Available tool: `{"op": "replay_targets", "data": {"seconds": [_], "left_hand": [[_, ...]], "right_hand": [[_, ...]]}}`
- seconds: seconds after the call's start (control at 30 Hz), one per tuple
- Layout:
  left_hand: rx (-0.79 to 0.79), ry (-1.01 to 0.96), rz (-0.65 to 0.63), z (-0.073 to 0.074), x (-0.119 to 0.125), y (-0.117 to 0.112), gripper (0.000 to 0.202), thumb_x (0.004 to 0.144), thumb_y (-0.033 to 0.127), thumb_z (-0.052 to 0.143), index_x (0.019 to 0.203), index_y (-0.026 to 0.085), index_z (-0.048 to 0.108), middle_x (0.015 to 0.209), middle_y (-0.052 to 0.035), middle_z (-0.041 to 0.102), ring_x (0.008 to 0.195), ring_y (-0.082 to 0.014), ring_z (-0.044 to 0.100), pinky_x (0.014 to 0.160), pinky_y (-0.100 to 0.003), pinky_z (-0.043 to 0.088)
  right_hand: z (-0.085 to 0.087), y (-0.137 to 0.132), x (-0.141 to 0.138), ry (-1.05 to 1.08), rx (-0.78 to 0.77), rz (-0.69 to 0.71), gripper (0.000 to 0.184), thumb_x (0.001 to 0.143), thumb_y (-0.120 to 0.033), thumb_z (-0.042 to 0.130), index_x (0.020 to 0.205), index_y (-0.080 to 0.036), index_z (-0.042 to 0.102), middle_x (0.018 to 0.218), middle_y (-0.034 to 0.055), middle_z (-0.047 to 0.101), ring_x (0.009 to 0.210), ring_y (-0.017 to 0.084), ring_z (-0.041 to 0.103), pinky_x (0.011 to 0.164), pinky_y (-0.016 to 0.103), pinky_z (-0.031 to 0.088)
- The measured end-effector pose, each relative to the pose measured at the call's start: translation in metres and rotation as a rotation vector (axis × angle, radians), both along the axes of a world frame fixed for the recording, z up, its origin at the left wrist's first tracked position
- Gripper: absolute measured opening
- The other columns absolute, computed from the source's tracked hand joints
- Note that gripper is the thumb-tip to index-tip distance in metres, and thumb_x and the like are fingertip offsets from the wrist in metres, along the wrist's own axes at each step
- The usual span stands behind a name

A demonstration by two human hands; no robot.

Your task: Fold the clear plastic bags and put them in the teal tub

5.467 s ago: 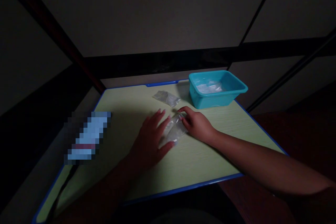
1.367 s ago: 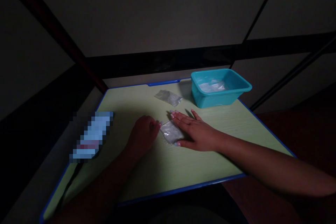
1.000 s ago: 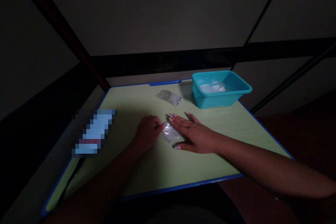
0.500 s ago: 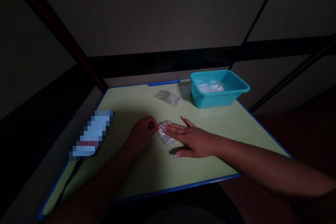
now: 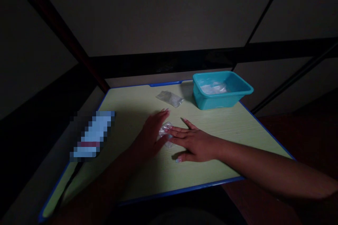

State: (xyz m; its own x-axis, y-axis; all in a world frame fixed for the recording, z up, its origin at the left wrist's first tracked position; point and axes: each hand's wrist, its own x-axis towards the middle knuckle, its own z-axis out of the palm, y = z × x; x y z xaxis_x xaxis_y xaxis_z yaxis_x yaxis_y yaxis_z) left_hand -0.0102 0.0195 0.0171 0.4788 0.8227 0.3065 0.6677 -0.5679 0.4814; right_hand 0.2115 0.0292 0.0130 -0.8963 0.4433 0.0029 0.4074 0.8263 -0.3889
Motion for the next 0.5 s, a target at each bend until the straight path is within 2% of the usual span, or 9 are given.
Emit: {"op": "replay_targets", "data": {"seconds": [0.07,0.1,0.17,0.23,0.33,0.4,0.5], "left_hand": [[-0.034,0.094,-0.195,-0.003,0.006,-0.006,0.069,0.094,0.054,0.025,0.15,0.015,0.013,0.157,-0.0153,0.021,0.144,-0.0274,0.019,0.115,-0.049,0.016],[-0.071,0.156,-0.241,-0.005,0.009,-0.009,0.073,0.094,0.057,0.022,0.151,0.015,0.007,0.157,-0.0156,0.016,0.145,-0.0273,0.015,0.115,-0.049,0.015],[-0.126,0.256,-0.257,-0.009,0.012,-0.011,0.076,0.093,0.059,0.02,0.151,0.011,0.005,0.157,-0.0182,0.013,0.145,-0.0277,0.011,0.115,-0.049,0.016],[-0.115,0.301,-0.232,-0.012,0.013,-0.012,0.078,0.093,0.058,0.02,0.15,0.008,0.007,0.157,-0.0198,0.011,0.146,-0.0281,0.007,0.115,-0.048,0.017],[0.014,0.282,-0.117,-0.012,0.011,-0.01,0.076,0.094,0.055,0.021,0.15,0.008,0.002,0.157,-0.02,0.013,0.145,-0.0283,0.008,0.114,-0.051,0.018],[0.105,0.283,0.065,-0.011,0.008,-0.009,0.072,0.095,0.049,0.023,0.15,0.008,-0.001,0.156,-0.0218,0.014,0.145,-0.0296,0.011,0.112,-0.055,0.02],[0.138,0.365,0.31,-0.011,0.004,-0.009,0.07,0.094,0.043,0.028,0.15,0.007,0.004,0.155,-0.0243,0.017,0.144,-0.0331,0.016,0.108,-0.061,0.023]], "right_hand": [[-0.002,0.0,0.0,0.014,0.017,0.003,0.073,0.089,-0.057,0.049,0.15,-0.026,0.023,0.154,0.0111,0.025,0.143,0.025,0.02,0.111,0.055,-0.013],[-0.003,-0.001,0.0,0.02,0.023,0.003,0.073,0.089,-0.057,0.049,0.15,-0.026,0.022,0.154,0.0111,0.024,0.143,0.025,0.019,0.111,0.055,-0.014],[-0.003,0.0,0.001,0.037,0.028,0.007,0.075,0.088,-0.055,0.051,0.15,-0.026,0.02,0.155,0.0113,0.024,0.144,0.026,0.018,0.11,0.056,-0.015],[-0.001,0.001,0.002,0.063,0.019,0.026,0.076,0.088,-0.053,0.053,0.15,-0.026,0.019,0.154,0.012,0.026,0.143,0.026,0.019,0.11,0.057,-0.014],[0.002,0.005,0.003,0.123,0.008,-0.008,0.073,0.091,-0.048,0.05,0.151,-0.023,0.016,0.154,0.0143,0.025,0.143,0.024,0.021,0.112,0.058,-0.005],[0.004,0.008,0.001,0.15,0.019,-0.085,0.072,0.093,-0.046,0.045,0.151,-0.021,0.012,0.156,0.0155,0.018,0.144,0.024,0.018,0.112,0.058,-0.002],[0.004,0.009,-0.005,0.124,0.047,-0.108,0.073,0.094,-0.047,0.042,0.152,-0.018,0.007,0.156,0.0147,0.011,0.145,0.022,0.012,0.111,0.059,-0.007]]}}
